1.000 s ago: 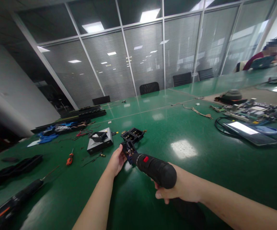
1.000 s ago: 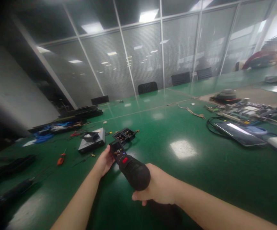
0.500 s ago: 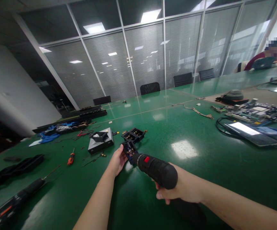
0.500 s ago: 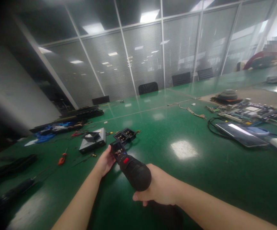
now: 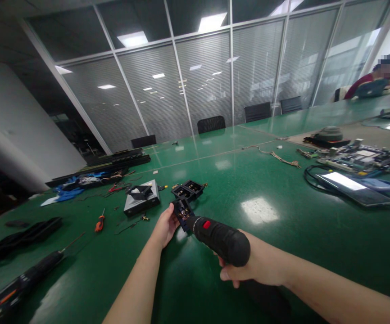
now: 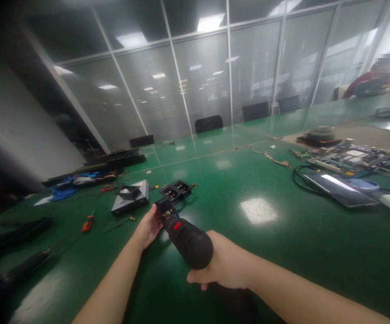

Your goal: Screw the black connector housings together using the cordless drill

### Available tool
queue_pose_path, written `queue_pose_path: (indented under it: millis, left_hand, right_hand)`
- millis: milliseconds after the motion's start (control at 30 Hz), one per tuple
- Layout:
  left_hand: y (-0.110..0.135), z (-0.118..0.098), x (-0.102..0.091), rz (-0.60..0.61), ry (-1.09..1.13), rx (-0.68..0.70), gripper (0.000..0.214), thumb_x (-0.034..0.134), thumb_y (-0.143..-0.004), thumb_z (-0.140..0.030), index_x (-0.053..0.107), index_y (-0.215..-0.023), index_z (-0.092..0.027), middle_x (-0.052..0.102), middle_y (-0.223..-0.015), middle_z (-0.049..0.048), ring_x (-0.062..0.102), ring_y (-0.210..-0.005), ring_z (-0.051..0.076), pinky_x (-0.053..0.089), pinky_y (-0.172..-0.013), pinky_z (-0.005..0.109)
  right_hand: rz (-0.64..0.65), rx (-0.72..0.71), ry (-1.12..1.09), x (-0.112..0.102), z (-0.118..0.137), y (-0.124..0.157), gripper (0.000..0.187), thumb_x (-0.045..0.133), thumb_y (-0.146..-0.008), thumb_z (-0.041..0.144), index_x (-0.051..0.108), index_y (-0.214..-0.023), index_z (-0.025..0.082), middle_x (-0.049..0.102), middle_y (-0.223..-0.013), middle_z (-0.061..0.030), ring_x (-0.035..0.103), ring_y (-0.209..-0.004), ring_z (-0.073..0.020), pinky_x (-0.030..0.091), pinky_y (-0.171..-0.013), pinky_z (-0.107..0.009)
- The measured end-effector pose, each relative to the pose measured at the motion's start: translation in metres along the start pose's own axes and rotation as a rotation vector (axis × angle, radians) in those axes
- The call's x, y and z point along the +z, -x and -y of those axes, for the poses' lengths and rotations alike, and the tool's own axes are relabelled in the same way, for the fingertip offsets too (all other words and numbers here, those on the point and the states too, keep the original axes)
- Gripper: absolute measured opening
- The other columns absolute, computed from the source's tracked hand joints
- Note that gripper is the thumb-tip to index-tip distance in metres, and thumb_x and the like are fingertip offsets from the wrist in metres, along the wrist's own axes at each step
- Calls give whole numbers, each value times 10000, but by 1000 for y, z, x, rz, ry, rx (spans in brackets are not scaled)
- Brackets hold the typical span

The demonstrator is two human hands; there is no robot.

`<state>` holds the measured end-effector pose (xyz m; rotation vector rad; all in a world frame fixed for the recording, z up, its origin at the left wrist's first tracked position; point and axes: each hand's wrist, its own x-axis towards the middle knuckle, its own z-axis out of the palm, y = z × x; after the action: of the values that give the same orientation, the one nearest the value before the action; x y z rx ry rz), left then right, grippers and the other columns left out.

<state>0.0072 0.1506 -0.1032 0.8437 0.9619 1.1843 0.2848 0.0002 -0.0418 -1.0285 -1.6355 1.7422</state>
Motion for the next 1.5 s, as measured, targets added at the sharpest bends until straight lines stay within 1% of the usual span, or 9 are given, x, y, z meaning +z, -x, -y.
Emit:
queue_pose_path:
  millis: [133, 333, 500, 733, 900, 1033, 1167, 1333, 1500]
  left_hand:
    - [-1, 1, -1, 4, -5, 1, 344, 726, -983, -459, 768, -1122, -148, 829, -1035, 139, 790, -939, 264, 613, -896, 375]
    - [-1, 0, 2, -8, 12, -2, 315, 697, -1010, -431, 768, -1090, -135, 826, -1020, 142, 786, -896, 246, 618, -844, 348]
    - [1, 1, 4, -15, 17, -1, 292, 653, -1036, -402, 772, -1038, -136, 819, -970, 136, 773, -854, 243, 607, -851, 361]
    - [0, 5, 2, 2, 30, 6, 313, 662, -1032, -417, 776, -1071, -128, 820, -1028, 157, 771, -908, 259, 600, -883, 380]
    - [-2, 6, 0, 9, 45, 0, 325, 732, -986, -454, 778, -1044, -138, 824, -1005, 136, 773, -875, 237, 611, -848, 351]
    - [-3, 6, 0, 20, 38, 0, 333, 715, -996, -462, 782, -1046, -139, 826, -1005, 139, 776, -889, 244, 619, -851, 358]
    - [-2, 5, 0, 15, 38, -5, 318, 670, -1028, -430, 783, -1067, -135, 827, -1024, 143, 782, -904, 243, 624, -856, 354]
    - [-1, 4, 1, 11, 41, 1, 314, 697, -1012, -439, 783, -1047, -139, 827, -1012, 139, 785, -896, 240, 625, -852, 349]
    - [-2, 4, -1, 22, 40, 9, 322, 713, -1002, -442, 782, -1062, -133, 826, -1020, 145, 784, -895, 240, 623, -837, 340]
  right_hand:
    - [2, -6, -11, 0, -3, -1, 352, 883, -713, 281, 618, -916, 169, 689, -792, 2, 690, -600, -138, 504, -542, -220]
    - [3, -4, -5, -2, -4, -1, 330, 884, -729, 266, 629, -911, 163, 703, -855, -23, 700, -616, -151, 519, -558, -243]
    - [2, 10, -15, -1, -4, 3, 357, 877, -766, 273, 635, -1006, 168, 718, -888, -29, 706, -652, -159, 554, -615, -269]
    - [-44, 48, 9, 2, -7, 5, 381, 852, -767, 292, 621, -1044, 169, 696, -908, -20, 699, -657, -159, 537, -610, -277]
    - [-29, 43, 27, 2, 1, 6, 334, 840, -749, 306, 631, -968, 164, 681, -864, -11, 686, -636, -144, 517, -602, -260]
    - [-25, 43, 16, 3, 4, 7, 334, 844, -736, 318, 629, -935, 159, 683, -883, -22, 691, -639, -152, 522, -601, -267]
    - [-35, 39, 2, 3, 4, 7, 346, 851, -731, 309, 629, -942, 150, 687, -884, -24, 692, -637, -153, 528, -607, -272]
    - [-35, 68, 14, 2, 1, 4, 370, 861, -749, 287, 625, -998, 147, 701, -918, -27, 701, -654, -152, 538, -627, -274]
    - [-19, 13, -6, 2, -2, 3, 356, 857, -748, 282, 628, -989, 154, 696, -918, -34, 700, -652, -162, 533, -603, -274]
